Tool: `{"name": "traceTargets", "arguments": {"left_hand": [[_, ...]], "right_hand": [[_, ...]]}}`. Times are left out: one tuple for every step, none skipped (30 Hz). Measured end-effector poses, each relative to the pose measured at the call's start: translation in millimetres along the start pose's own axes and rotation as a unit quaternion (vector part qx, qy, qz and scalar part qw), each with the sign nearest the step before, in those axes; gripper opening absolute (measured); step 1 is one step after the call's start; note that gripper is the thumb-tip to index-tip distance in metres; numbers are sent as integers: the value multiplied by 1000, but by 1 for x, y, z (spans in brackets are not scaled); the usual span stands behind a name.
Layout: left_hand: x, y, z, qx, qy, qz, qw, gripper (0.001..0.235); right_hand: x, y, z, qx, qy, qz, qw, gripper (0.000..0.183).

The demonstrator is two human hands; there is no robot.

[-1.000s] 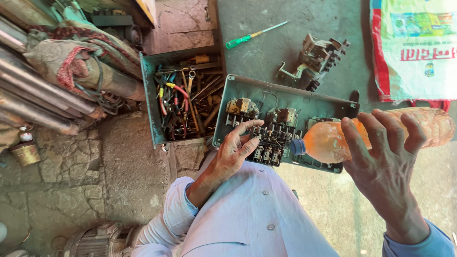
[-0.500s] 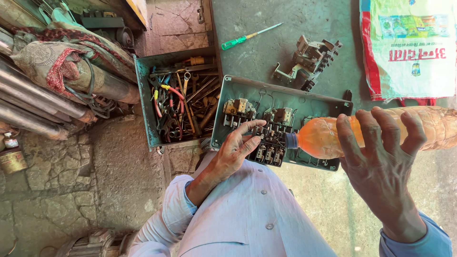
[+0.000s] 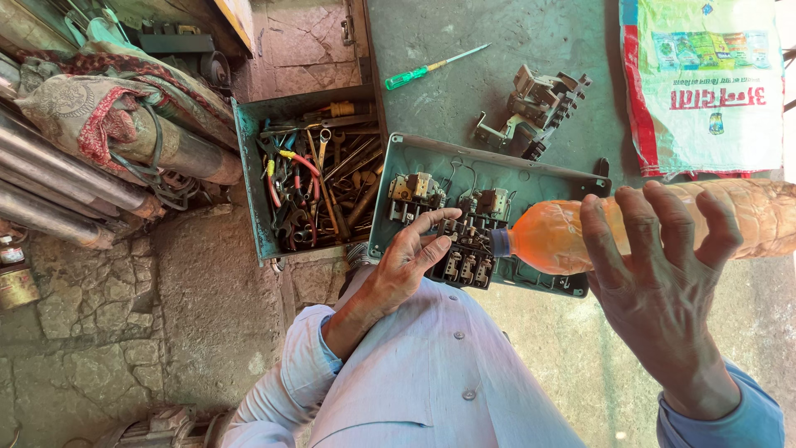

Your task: The person cleans a small electrical component by pouring liquid from a plastic bottle onto it and scrubbing with a toothbrush. The person repeats this process on multiple components placed in a metal tray.

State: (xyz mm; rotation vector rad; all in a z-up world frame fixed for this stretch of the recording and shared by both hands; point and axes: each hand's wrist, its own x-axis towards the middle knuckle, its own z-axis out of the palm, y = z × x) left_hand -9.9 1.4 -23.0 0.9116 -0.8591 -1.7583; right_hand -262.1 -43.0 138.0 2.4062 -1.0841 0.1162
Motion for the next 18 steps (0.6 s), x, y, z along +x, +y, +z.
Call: {"name": "traceTargets", "arguments": {"left_hand": [[0, 0, 0, -3, -6, 3, 1000, 51], [0, 0, 0, -6, -12, 5, 1000, 51], [0, 0, -1, -8, -17, 8, 1000, 52], [-1, 0, -2, 2, -20, 15, 1000, 53], [-1, 0, -2, 11, -23, 22, 999, 54], [-1, 0, -2, 21, -26, 28, 999, 54], [-1, 0, -3, 24, -25, 27, 999, 54], [-1, 0, -3, 28, -25, 26, 999, 54], [-1, -1, -4, 31, -24, 24, 999, 54], [-1, -1, -4, 25, -25, 22, 999, 54], [-1, -2, -5, 18, -25, 20, 999, 54], [-1, -2, -5, 12, -26, 17, 999, 54], [-1, -2, -5, 16, -25, 18, 999, 54], [-1, -3, -5, 21, -23, 18, 999, 54], [-1, -3, -6, 25, -22, 18, 999, 54], [-1, -3, -6, 30, -20, 18, 999, 54], [0, -3, -6, 36, -19, 18, 999, 54], [0, -4, -6, 42, -17, 18, 999, 54]], "right_hand": [[1, -1, -1, 2, 1, -1, 1000, 58], [2, -2, -3, 4, 2, -2, 1000, 57], [4, -2, -4, 6, 3, -3, 1000, 57], [5, -3, -5, 8, 4, -5, 1000, 58], [6, -4, -6, 9, 5, -6, 1000, 58], [7, -4, -7, 3, 4, -8, 1000, 59], [8, -4, -7, -2, 3, -11, 1000, 60], [9, -5, -8, -8, 2, -14, 1000, 60], [10, -5, -8, -11, 4, -14, 1000, 60], [11, -6, -9, -14, 6, -13, 1000, 60], [12, -6, -9, -16, 8, -12, 1000, 61], [12, -6, -9, -13, 8, -12, 1000, 60], [13, -7, -10, -10, 9, -12, 1000, 59], [14, -7, -10, -7, 10, -11, 1000, 59], [15, -7, -11, -7, 11, -12, 1000, 58], [15, -7, -11, -7, 12, -13, 1000, 57], [16, -7, -12, -6, 13, -13, 1000, 56], [17, -8, -12, -4, 15, -13, 1000, 55]]}}
